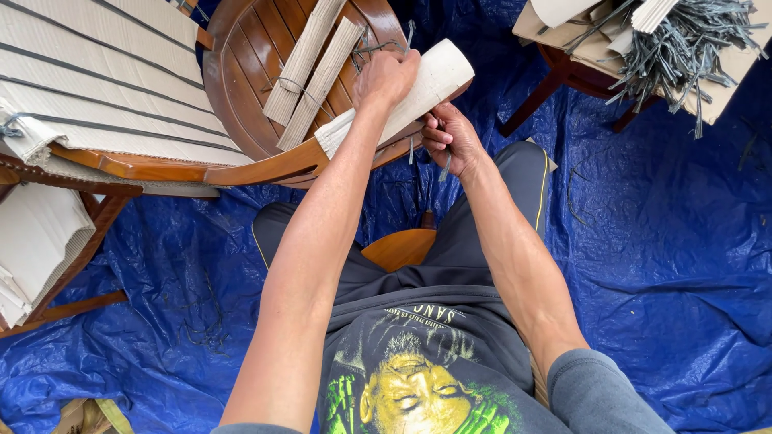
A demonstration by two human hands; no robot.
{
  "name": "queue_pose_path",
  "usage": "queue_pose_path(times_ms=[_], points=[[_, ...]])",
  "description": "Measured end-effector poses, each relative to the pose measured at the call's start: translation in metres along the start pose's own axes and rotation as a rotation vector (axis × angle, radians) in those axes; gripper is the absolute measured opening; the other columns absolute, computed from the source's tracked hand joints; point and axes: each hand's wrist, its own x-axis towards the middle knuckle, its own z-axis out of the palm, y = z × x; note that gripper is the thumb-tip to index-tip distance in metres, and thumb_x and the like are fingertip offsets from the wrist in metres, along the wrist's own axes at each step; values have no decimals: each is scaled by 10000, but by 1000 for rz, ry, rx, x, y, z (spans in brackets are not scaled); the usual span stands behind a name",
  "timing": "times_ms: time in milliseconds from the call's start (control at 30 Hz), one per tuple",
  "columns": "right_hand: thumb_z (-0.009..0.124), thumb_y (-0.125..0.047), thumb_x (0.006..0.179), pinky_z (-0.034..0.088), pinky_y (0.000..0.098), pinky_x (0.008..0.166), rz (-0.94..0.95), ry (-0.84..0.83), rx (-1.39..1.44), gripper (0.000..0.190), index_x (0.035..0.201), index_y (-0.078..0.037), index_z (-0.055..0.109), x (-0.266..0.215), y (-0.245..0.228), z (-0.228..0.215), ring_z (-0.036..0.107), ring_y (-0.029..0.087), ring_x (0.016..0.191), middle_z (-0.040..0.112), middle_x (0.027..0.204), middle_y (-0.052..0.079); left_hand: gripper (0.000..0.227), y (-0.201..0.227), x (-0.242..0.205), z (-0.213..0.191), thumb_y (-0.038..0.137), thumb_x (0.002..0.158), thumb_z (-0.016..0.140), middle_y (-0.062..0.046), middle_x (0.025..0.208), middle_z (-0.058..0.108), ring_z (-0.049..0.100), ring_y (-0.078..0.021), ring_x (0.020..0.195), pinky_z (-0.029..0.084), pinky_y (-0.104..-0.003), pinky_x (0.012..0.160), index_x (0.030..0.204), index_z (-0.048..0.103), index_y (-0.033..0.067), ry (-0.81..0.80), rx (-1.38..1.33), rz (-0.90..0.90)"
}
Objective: The person wraps individual wooden chair slats with cardboard strips and secures them using wire ties, then places the padded chair into a larger assembly.
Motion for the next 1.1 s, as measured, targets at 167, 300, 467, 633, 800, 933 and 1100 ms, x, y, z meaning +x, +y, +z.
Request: queue_pose_path(times_ms=[167, 300, 467, 633, 800, 933, 1100], points=[[475, -150, 1116, 324, 179, 425, -8, 20, -25, 167, 969, -85, 522, -4, -1, 8, 398, 17, 448, 594, 714, 10, 350, 1, -9, -2, 516, 867, 576, 41, 881, 793, 741, -196, 861, 546, -418, 822, 975, 813, 283, 90, -182, 81], [494, -137, 1108, 324, 197, 426, -59, 18, -61, 144, 979, -76, 516, -2, 8, 6, 413, 38, 472, 591, 719, 10, 311, -3, -20, 1, 456, 898, 609, 39, 860, 801, 766, -186, 806, 571, -423, 744, 929, 777, 196, 204, -219, 175], [496, -198, 1087, 325, 193, 434, -279, 217, -344, 167, 1200, -90, 554, -33, 16, 34, 434, 33, 519, 604, 737, -33, 207, -8, -27, 11, 312, 957, 661, -14, 851, 775, 764, -195, 774, 581, -401, 709, 972, 738, 120, 472, -311, 492], [505, -175, 1106, 391, 203, 498, -535, 348, -708, 173, 1217, -47, 544, -50, 28, 22, 488, 42, 573, 659, 782, 9, 153, -10, -26, 17, 225, 941, 689, -16, 930, 756, 730, -196, 854, 555, -385, 792, 983, 731, 84, 528, -305, 556], [522, -121, 1111, 470, 212, 583, -724, 333, -955, 131, 1165, -20, 586, -81, 14, 62, 586, 61, 686, 715, 871, 59, 110, -13, -23, 22, 187, 931, 705, -21, 973, 732, 676, -222, 965, 527, -376, 884, 981, 733, 93, 676, -247, 671], [481, -72, 1090, 563, 245, 726, -641, 184, -885, 176, 1154, -5, 631, -84, -6, 68, 695, 114, 862, 747, 1024, 105, 135, -13, -20, 23, 183, 960, 695, -55, 994, 728, 698, -242, 977, 554, -388, 876, 1016, 706, 61, 579, -294, 682], [394, -15, 1056, 611, 281, 854, -513, 31, -674, 284, 1217, 11, 627, -85, -32, 71, 748, 166, 986, 757, 1149, 148, 130, -10, -28, 17, 166, 958, 695, -81, 995, 724, 717, -261, 943, 565, -406, 835, 1011, 697, 47, 550, -365, 665]])
